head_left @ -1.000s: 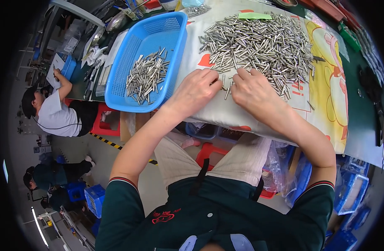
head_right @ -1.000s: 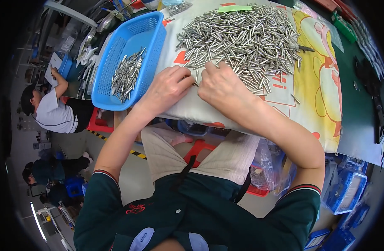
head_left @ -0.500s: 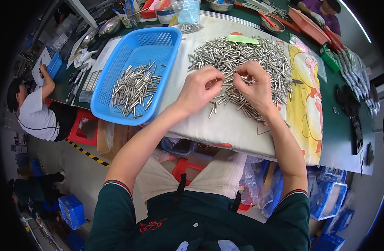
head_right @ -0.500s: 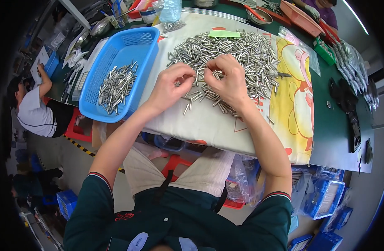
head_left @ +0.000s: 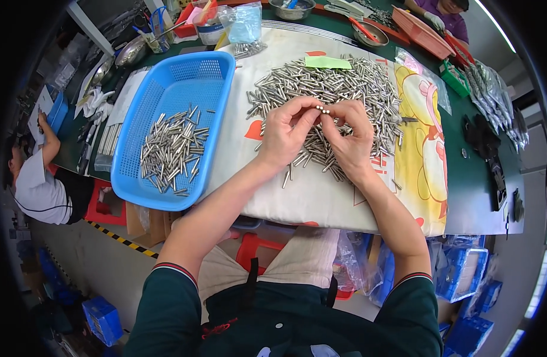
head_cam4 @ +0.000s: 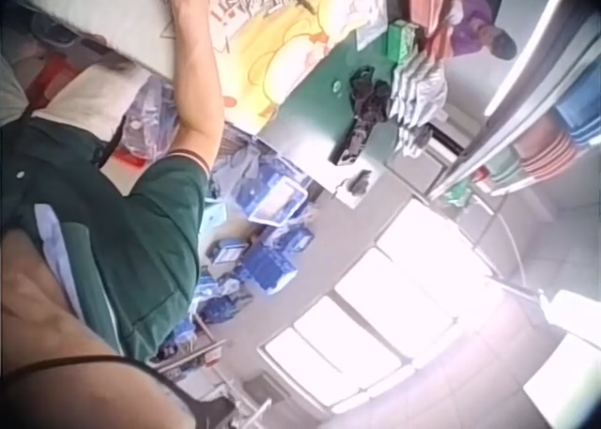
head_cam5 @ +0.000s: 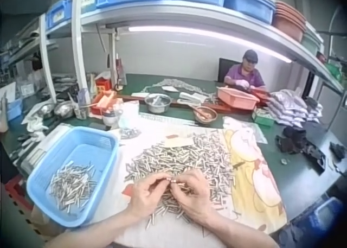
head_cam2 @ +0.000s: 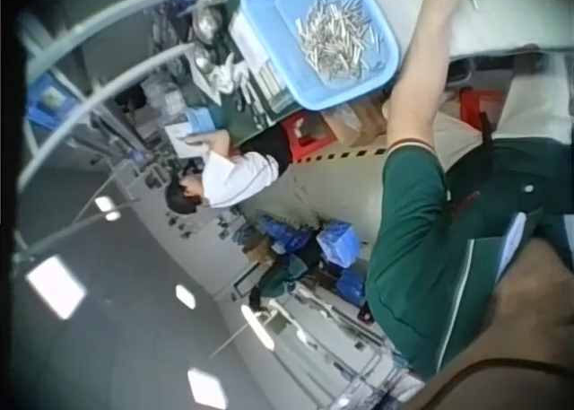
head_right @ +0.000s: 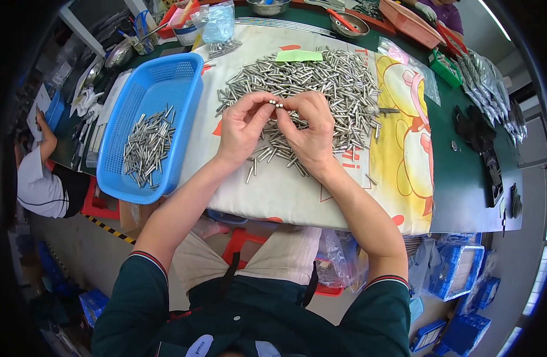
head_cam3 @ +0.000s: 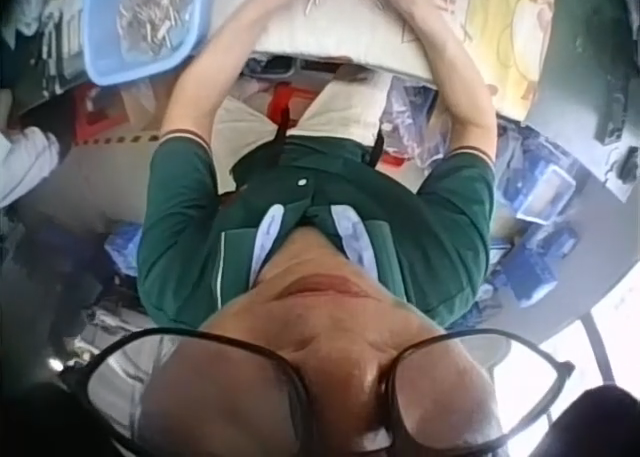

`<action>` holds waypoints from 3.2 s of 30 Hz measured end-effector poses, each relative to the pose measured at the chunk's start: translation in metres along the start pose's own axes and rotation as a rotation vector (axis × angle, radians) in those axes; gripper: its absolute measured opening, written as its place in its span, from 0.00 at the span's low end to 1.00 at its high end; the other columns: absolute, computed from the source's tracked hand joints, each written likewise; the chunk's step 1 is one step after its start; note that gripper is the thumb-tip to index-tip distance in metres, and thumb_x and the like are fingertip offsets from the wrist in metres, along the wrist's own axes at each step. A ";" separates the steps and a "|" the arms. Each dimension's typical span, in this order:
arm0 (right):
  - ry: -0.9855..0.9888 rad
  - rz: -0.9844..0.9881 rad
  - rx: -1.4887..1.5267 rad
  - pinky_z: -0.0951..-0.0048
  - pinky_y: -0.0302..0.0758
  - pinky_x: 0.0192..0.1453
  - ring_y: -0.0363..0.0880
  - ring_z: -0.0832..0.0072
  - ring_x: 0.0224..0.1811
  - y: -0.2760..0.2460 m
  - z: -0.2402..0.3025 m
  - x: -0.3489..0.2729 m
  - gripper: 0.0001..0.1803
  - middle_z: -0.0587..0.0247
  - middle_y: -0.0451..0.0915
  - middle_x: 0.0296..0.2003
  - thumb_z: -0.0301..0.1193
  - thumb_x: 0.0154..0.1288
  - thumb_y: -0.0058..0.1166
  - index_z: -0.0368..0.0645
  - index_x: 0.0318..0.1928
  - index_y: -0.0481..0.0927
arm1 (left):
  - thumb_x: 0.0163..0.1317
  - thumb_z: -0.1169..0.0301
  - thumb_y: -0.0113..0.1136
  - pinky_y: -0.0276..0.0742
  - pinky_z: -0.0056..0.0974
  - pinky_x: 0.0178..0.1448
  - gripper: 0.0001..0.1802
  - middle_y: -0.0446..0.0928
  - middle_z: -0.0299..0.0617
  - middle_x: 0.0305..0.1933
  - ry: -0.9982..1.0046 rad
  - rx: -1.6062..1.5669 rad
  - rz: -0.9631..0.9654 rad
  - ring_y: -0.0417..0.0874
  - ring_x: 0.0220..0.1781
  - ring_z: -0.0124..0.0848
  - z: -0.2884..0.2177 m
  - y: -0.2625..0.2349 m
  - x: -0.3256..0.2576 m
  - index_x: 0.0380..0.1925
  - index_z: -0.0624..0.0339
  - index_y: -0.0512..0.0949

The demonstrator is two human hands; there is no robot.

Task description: Sorting, inspecting, and assembling small metal terminal pins at a factory workbench.

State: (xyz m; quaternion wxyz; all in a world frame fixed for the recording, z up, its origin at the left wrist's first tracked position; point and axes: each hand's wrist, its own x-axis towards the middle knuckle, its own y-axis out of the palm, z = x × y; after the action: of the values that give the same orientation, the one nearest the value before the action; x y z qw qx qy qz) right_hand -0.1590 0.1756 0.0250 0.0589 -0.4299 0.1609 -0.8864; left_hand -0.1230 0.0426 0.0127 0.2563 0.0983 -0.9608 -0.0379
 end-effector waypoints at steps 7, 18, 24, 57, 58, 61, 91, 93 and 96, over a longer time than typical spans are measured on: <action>-0.017 -0.027 0.017 0.76 0.68 0.27 0.71 0.74 0.33 0.003 0.006 -0.003 0.10 0.66 0.76 0.30 0.20 0.48 0.61 0.44 0.34 0.81 | 0.60 0.80 0.54 0.75 0.28 0.34 0.07 0.80 0.39 0.32 0.070 0.065 0.005 0.79 0.30 0.22 -0.002 -0.004 -0.003 0.38 0.64 0.77; -0.030 -0.021 0.013 0.76 0.68 0.28 0.71 0.73 0.33 0.005 0.006 -0.005 0.11 0.66 0.76 0.30 0.20 0.48 0.61 0.44 0.35 0.82 | 0.59 0.81 0.54 0.76 0.29 0.36 0.08 0.80 0.40 0.33 0.080 0.074 0.016 0.80 0.32 0.24 -0.008 -0.005 -0.004 0.39 0.63 0.78; -0.029 -0.034 0.005 0.76 0.68 0.27 0.71 0.75 0.31 0.005 0.008 -0.003 0.09 0.65 0.76 0.30 0.20 0.49 0.61 0.43 0.34 0.81 | 0.61 0.80 0.53 0.78 0.28 0.39 0.08 0.81 0.40 0.35 0.077 0.067 0.026 0.81 0.33 0.24 -0.010 -0.005 -0.004 0.40 0.65 0.78; 0.543 0.156 0.142 0.80 0.60 0.21 0.60 0.87 0.17 -0.002 0.007 0.002 0.08 0.74 0.64 0.14 0.28 0.52 0.59 0.35 0.31 0.78 | 0.66 0.73 0.49 0.82 0.31 0.43 0.11 0.79 0.44 0.39 -0.610 -0.339 0.160 0.83 0.38 0.30 -0.012 -0.017 0.001 0.46 0.67 0.73; 0.531 0.163 0.147 0.80 0.60 0.21 0.59 0.87 0.17 -0.003 0.007 0.001 0.09 0.75 0.63 0.14 0.28 0.52 0.59 0.36 0.34 0.78 | 0.66 0.73 0.48 0.82 0.31 0.43 0.11 0.79 0.44 0.39 -0.604 -0.341 0.168 0.83 0.38 0.30 -0.012 -0.017 0.001 0.45 0.67 0.73; 0.521 0.181 0.138 0.80 0.59 0.21 0.59 0.87 0.17 -0.004 0.010 0.002 0.12 0.75 0.62 0.13 0.28 0.52 0.59 0.36 0.37 0.79 | 0.67 0.73 0.46 0.82 0.29 0.41 0.12 0.80 0.45 0.37 -0.587 -0.350 0.152 0.84 0.36 0.30 -0.014 -0.015 0.000 0.43 0.70 0.74; 0.458 0.358 0.069 0.72 0.62 0.21 0.67 0.80 0.17 -0.022 0.002 0.014 0.22 0.64 0.69 0.12 0.43 0.64 0.53 0.34 0.23 0.78 | 0.60 0.77 0.58 0.80 0.29 0.36 0.20 0.81 0.51 0.33 -0.570 -0.283 0.278 0.83 0.33 0.31 -0.022 -0.016 0.000 0.50 0.70 0.64; 0.384 0.582 -0.168 0.76 0.62 0.23 0.62 0.84 0.19 -0.031 0.010 0.019 0.21 0.67 0.67 0.14 0.40 0.66 0.50 0.33 0.25 0.76 | 0.59 0.78 0.58 0.80 0.29 0.36 0.22 0.80 0.51 0.32 -0.598 -0.273 0.349 0.83 0.33 0.31 -0.027 -0.017 0.000 0.51 0.69 0.62; 0.287 0.680 0.021 0.72 0.66 0.22 0.68 0.79 0.16 -0.031 0.010 0.018 0.20 0.62 0.72 0.13 0.39 0.65 0.50 0.34 0.24 0.76 | 0.59 0.78 0.59 0.79 0.29 0.35 0.25 0.80 0.52 0.32 -0.622 -0.285 0.467 0.83 0.32 0.31 -0.029 -0.019 0.000 0.54 0.67 0.60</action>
State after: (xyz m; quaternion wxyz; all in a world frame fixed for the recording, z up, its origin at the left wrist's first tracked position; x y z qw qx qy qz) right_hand -0.1612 0.1977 0.0550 0.3313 -0.2224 0.2924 -0.8691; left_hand -0.1053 0.0234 0.0352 -0.0334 -0.1749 -0.9741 -0.1395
